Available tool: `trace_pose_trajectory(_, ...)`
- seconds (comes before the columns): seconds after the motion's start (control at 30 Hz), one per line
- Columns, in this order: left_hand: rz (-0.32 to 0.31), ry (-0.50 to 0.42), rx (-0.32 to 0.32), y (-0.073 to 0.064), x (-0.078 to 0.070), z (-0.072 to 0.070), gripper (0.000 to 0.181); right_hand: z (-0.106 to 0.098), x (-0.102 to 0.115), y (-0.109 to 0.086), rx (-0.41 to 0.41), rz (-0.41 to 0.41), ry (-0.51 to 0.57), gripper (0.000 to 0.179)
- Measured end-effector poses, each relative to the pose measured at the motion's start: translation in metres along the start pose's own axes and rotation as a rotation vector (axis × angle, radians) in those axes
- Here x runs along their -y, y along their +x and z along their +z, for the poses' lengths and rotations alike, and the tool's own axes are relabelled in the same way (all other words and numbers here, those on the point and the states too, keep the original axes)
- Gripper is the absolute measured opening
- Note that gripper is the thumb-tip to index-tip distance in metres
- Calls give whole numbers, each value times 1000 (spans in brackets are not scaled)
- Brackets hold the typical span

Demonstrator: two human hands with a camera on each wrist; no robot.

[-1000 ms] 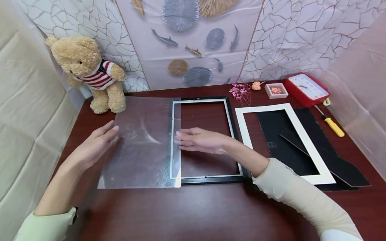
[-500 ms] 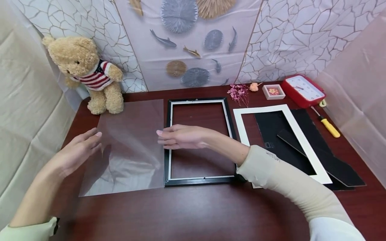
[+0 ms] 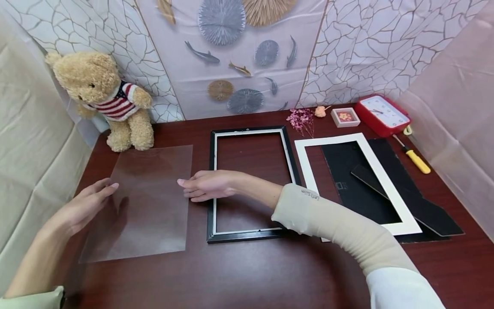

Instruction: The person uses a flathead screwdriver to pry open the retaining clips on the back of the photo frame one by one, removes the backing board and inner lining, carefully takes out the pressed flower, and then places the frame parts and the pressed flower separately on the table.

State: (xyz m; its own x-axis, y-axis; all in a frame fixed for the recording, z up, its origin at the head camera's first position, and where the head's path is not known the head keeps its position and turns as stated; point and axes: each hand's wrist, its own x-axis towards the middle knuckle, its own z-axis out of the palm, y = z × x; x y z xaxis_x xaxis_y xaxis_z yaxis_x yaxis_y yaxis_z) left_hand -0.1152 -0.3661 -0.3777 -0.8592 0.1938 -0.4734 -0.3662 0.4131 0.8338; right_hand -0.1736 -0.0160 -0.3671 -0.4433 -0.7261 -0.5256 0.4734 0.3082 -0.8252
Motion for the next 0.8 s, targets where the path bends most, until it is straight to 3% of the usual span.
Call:
trace_pose_trajectory(0.23, -34, 76, -17, 3, 7, -5, 86, 7, 0, 11, 7, -39, -86, 67)
trace_pose_trajectory(0.4, -53, 144, -44, 5, 9, -10, 86, 18, 2, 18, -73, -37, -145, 77)
trace_pose_trajectory(0.53, -80, 180, -57, 8, 7, -12, 84, 23, 5, 19, -131, -6, -240, 82)
trace_pose_trajectory(0.8, -68, 289, -101, 15, 5, -12, 85, 26, 11, 26, -214, 9, -498, 78)
